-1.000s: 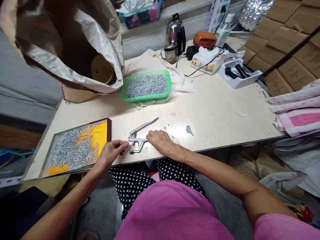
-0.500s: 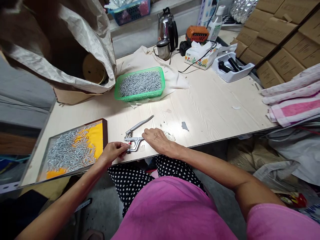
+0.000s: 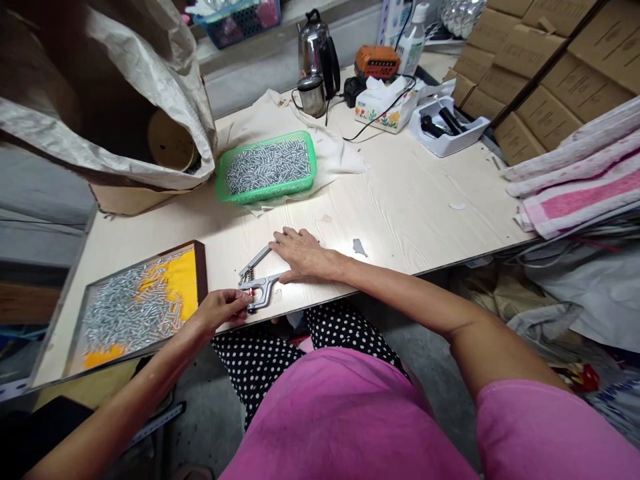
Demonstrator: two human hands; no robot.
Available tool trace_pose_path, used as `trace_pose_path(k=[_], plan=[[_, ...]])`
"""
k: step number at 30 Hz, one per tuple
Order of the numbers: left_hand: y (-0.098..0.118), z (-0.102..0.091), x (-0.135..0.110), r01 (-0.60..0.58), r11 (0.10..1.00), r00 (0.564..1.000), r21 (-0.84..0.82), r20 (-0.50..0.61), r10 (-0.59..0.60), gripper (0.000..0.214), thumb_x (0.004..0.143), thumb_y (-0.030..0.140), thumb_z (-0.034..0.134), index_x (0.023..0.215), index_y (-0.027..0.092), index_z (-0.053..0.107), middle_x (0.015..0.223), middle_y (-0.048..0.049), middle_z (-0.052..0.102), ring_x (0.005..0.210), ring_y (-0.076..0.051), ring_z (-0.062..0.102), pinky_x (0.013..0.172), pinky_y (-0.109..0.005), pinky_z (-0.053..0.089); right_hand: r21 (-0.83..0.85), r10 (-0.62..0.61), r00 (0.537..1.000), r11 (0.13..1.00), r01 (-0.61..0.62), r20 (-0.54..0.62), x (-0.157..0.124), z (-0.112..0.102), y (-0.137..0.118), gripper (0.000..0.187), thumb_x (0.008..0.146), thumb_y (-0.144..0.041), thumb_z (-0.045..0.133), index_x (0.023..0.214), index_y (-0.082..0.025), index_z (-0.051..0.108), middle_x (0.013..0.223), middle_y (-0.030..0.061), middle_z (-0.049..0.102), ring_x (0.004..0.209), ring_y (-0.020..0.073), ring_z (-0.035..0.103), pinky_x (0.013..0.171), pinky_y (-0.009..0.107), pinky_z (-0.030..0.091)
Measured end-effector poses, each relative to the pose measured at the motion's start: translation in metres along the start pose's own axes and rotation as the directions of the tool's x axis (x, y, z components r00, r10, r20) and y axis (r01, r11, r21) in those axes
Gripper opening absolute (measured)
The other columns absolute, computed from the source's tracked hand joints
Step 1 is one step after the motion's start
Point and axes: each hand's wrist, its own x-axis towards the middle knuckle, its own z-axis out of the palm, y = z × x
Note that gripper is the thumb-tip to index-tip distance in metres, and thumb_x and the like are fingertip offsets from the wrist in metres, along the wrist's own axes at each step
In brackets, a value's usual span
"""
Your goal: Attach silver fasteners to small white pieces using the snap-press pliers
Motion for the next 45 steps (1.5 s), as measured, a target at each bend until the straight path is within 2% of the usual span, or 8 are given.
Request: trace_pose_path(k=[4, 8, 14, 22, 29, 34, 38, 45], plan=[[0.0, 0.0, -0.002, 0.015, 1.0, 1.0, 0.016, -0.004, -0.015, 0.049, 0.05, 0.051, 0.092, 0.07, 0.014, 0.067, 0.052, 0.0029, 0.06, 0.049, -0.01, 0.055, 0.052, -0.022, 0.049, -0.023, -0.008, 1.0, 1.0, 0.007, -0.023, 0.01, 0.001, 0.001, 0.063, 0.091, -0.06, 0.063, 0.135, -0.016, 0.054, 0.139, 0.0165, 0.056, 0.126, 0.0354, 0.045, 0.097, 0.046, 0.041], [0.002, 0.001, -0.004, 0.016, 0.999, 1.0, 0.035, -0.02, -0.015, 0.046, 0.052, 0.05, 0.091, 0.069, 0.014, 0.067, 0.055, 0.0022, 0.062, 0.049, -0.01, 0.057, 0.054, -0.024, 0.051, -0.11, 0.069, 0.998, 0.992, -0.068, 0.007, 0.029, -0.001, 0.004, 0.024, 0.101, -0.025, 0.048, 0.119, -0.019, 0.062, 0.12, 0.0137, 0.065, 0.113, 0.031, 0.049, 0.085, 0.041, 0.04], [0.0, 0.005, -0.007, 0.028, 1.0, 0.998, 0.006, -0.062, -0.027, 0.043, 0.056, 0.046, 0.091, 0.072, 0.014, 0.068, 0.055, 0.0032, 0.062, 0.049, -0.01, 0.058, 0.056, -0.025, 0.054, -0.128, 0.025, 1.0, 0.991, -0.026, -0.006, 0.035, -0.005, 0.016, 0.017, 0.099, -0.025, 0.051, 0.102, -0.021, 0.068, 0.109, 0.0137, 0.065, 0.106, 0.03, 0.051, 0.084, 0.042, 0.04], [0.0, 0.007, -0.008, 0.049, 0.998, 0.995, -0.031, -0.081, -0.052, 0.041, 0.055, 0.042, 0.092, 0.072, 0.013, 0.069, 0.054, 0.0034, 0.062, 0.048, -0.009, 0.056, 0.054, -0.024, 0.052, -0.024, -0.107, 0.993, 0.994, 0.108, 0.045, -0.007, -0.009, 0.011, 0.094, 0.076, -0.063, 0.077, 0.147, -0.011, 0.042, 0.141, 0.0206, 0.051, 0.126, 0.0364, 0.043, 0.104, 0.054, 0.034], [-0.003, 0.006, -0.012, -0.035, 0.975, 0.989, 0.221, -0.135, 0.066, 0.027, 0.076, 0.04, 0.077, 0.072, 0.015, 0.069, 0.062, 0.0001, 0.062, 0.055, -0.014, 0.059, 0.062, -0.03, 0.053, -0.024, -0.111, 0.994, 0.993, 0.112, 0.022, -0.006, -0.006, 0.004, 0.07, 0.085, -0.044, 0.075, 0.14, -0.011, 0.047, 0.127, 0.0156, 0.06, 0.114, 0.0303, 0.049, 0.099, 0.046, 0.037], [0.002, 0.017, -0.02, -0.382, 0.541, 0.748, 0.749, -0.093, 0.657, 0.026, 0.093, 0.041, 0.059, 0.095, 0.019, 0.073, 0.096, -0.0078, 0.066, 0.087, -0.023, 0.065, 0.079, -0.035, 0.053, -0.002, -0.119, 0.992, 0.993, 0.119, 0.047, -0.007, -0.007, -0.003, 0.064, 0.09, -0.033, 0.072, 0.143, -0.01, 0.045, 0.123, 0.0159, 0.061, 0.108, 0.028, 0.05, 0.093, 0.042, 0.04], [0.02, 0.034, 0.003, -0.578, 0.186, 0.563, 0.795, 0.223, 0.796, 0.046, 0.092, 0.037, 0.065, 0.134, 0.02, 0.056, 0.13, -0.013, 0.061, 0.115, -0.029, 0.057, 0.097, -0.044, 0.05, 0.063, -0.129, 0.991, 0.99, 0.128, 0.022, -0.015, -0.01, -0.008, 0.071, 0.089, -0.033, 0.073, 0.148, -0.012, 0.039, 0.13, 0.0168, 0.059, 0.112, 0.0279, 0.05, 0.095, 0.042, 0.042], [0.044, 0.038, 0.034, -0.619, 0.003, 0.575, 0.785, 0.451, 0.682, 0.058, 0.09, 0.04, 0.068, 0.139, 0.016, 0.05, 0.123, -0.0139, 0.063, 0.109, -0.03, 0.055, 0.095, -0.044, 0.049, 0.027, 0.026, 0.996, 0.999, -0.028, 0.089, -0.022, -0.017, -0.007, 0.068, 0.079, -0.04, 0.083, 0.132, -0.009, 0.055, 0.125, 0.0187, 0.059, 0.111, 0.0304, 0.052, 0.089, 0.043, 0.048]])
